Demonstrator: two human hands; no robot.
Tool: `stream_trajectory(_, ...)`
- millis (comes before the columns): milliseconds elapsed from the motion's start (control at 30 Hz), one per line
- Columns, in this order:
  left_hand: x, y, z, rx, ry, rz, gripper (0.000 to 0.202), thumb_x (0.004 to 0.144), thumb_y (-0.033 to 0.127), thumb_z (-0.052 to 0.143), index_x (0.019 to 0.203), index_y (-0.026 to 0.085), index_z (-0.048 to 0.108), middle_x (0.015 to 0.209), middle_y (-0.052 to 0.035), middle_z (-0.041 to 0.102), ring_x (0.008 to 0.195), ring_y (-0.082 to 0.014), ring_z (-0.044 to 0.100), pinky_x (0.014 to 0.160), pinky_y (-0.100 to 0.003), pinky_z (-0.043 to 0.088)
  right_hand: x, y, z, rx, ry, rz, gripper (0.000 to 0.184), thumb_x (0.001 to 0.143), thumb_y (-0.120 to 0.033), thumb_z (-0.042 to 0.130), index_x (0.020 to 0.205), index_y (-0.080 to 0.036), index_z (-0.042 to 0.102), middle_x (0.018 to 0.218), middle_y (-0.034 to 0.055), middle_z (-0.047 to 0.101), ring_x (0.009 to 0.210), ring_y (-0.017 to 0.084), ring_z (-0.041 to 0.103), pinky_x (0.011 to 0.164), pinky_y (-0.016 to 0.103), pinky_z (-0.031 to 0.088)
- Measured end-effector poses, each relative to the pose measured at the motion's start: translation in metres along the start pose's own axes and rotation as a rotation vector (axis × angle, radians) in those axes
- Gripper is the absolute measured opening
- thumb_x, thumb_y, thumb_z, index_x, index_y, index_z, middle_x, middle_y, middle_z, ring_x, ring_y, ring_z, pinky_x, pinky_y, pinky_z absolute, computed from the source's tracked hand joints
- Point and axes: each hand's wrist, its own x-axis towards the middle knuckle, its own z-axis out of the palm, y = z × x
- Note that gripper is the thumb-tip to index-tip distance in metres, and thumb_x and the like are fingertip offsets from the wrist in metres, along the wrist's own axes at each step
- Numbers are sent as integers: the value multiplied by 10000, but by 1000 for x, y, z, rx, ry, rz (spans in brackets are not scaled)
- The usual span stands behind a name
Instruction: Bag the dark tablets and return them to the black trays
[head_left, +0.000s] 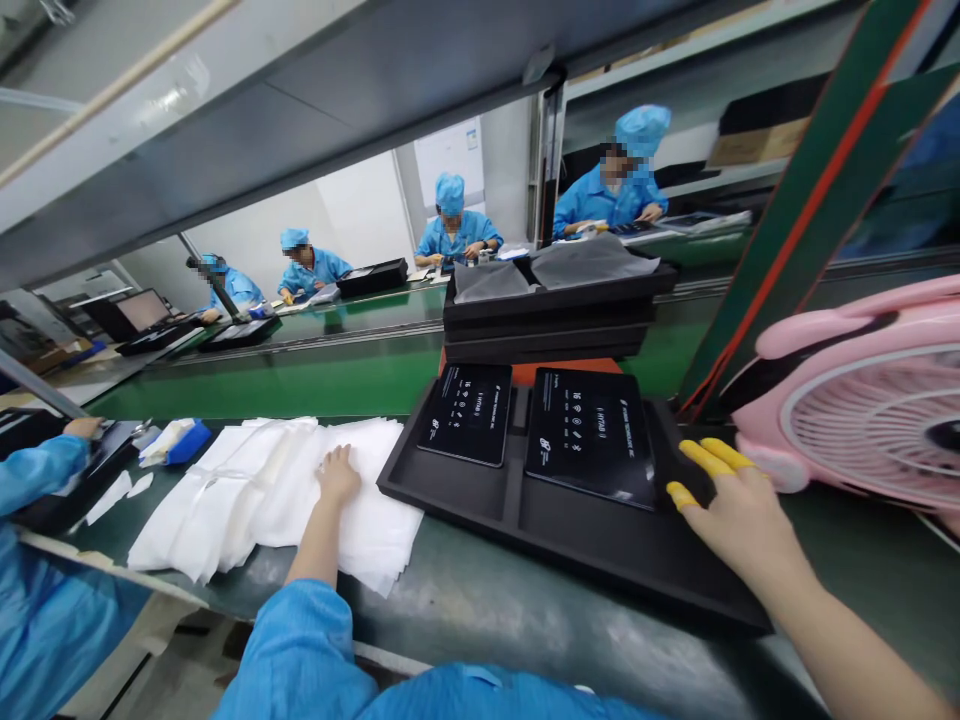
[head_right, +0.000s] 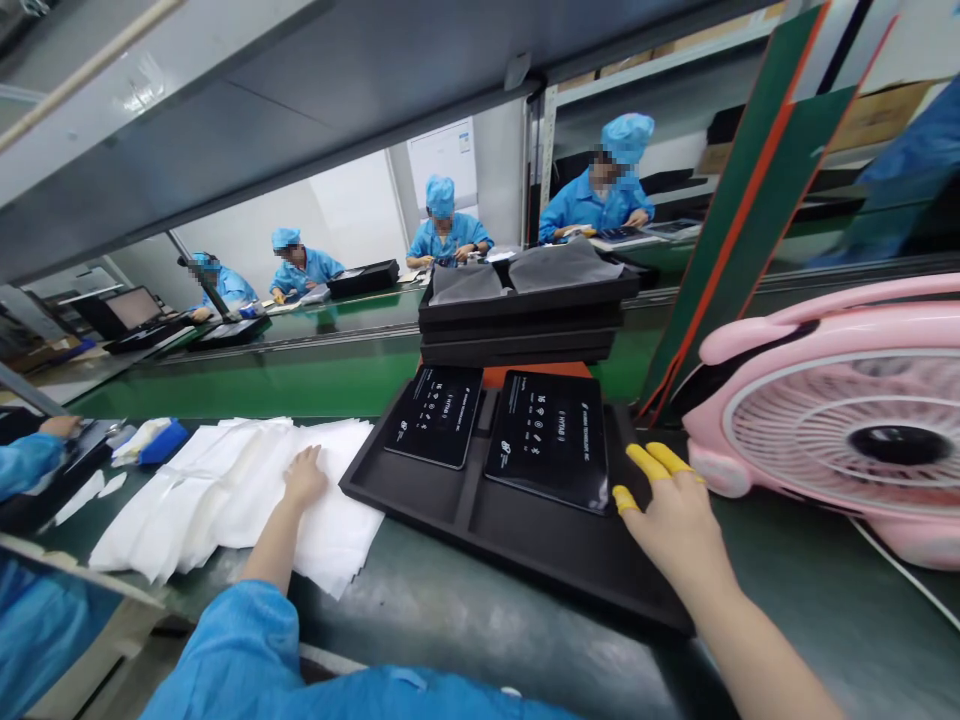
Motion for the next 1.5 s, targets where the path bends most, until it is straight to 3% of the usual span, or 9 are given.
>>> stream_trajectory(167,-2,2,-12,152,35,-68,692,692,214,471,1355,154,283,1467,-127,93,1328,-342,-13,1001,-600,108,-13,-51,-9,115,-28,-343,383,813,-398,414,1097,-168,529,1063,119,565,987,236,546,876,396,447)
stream_trajectory(300,-8,16,-3,121,65,33,572,737,108,373,1306,164,368,1432,-110,239,1325,-256,148,1051,-467,160,-36,-80,8,179,-303,-662,375,777,-349,523,1120,-197,536,1103,98,572,987,214,559,845,377,478)
stream_trajectory(600,-21,18,7,-3,-123,54,618,817,379,365,1385,195,207,1470,-104,99,1328,-332,60,997,-578,175,-47,-94,9,227,-352,-721,299,813,-167,409,1036,-212,603,1003,80,622,893,194,580,797,379,491)
stream_trajectory(767,-36,15,7,-23,-160,215,564,848,346,340,1383,209,223,1469,-82,104,1339,-278,53,1028,-539,145,-59,-175,24,458,-568,-918,324,811,-165,413,1093,-190,572,1050,96,600,933,185,556,831,341,466)
stream_trajectory(967,-39,0,16,-53,-120,295,513,873,297,332,1369,190,258,1458,-72,169,1339,-218,100,1055,-461,163,-88,-266,93,443,-967,-992,704,699,-380,629,1267,-23,417,1256,228,447,1194,294,386,1009,396,300)
stream_trajectory(1067,-26,-25,12,-42,-70,332,471,881,282,340,1344,200,308,1435,-66,249,1326,-204,170,1058,-438,183,-92,-271,114,395,-988,-828,794,748,-512,531,1312,12,338,1330,255,346,1267,326,269,1058,454,180)
stream_trajectory(1233,8,-60,-15,-3,198,8,395,830,126,375,1212,87,467,1328,-175,401,1251,-304,316,1035,-472,219,-92,-264,119,403,-1014,-812,768,785,-553,440,1331,-27,323,1370,230,294,1273,325,256,1054,473,179)
stream_trajectory(1333,9,-32,-9,-111,310,54,356,828,117,362,1153,100,506,1198,-146,518,1134,-245,454,966,-347,349,-91,-263,119,436,-917,-827,686,778,-514,478,1280,-51,417,1298,209,413,1226,312,327,1031,459,238)
stream_trajectory(1500,-17,32,23,-297,131,279,208,827,183,416,986,177,551,967,-56,587,866,-142,569,754,-237,432,-83,-232,105,519,-649,-996,344,834,-264,420,1107,-117,570,1035,131,600,1023,230,495,867,371,424)
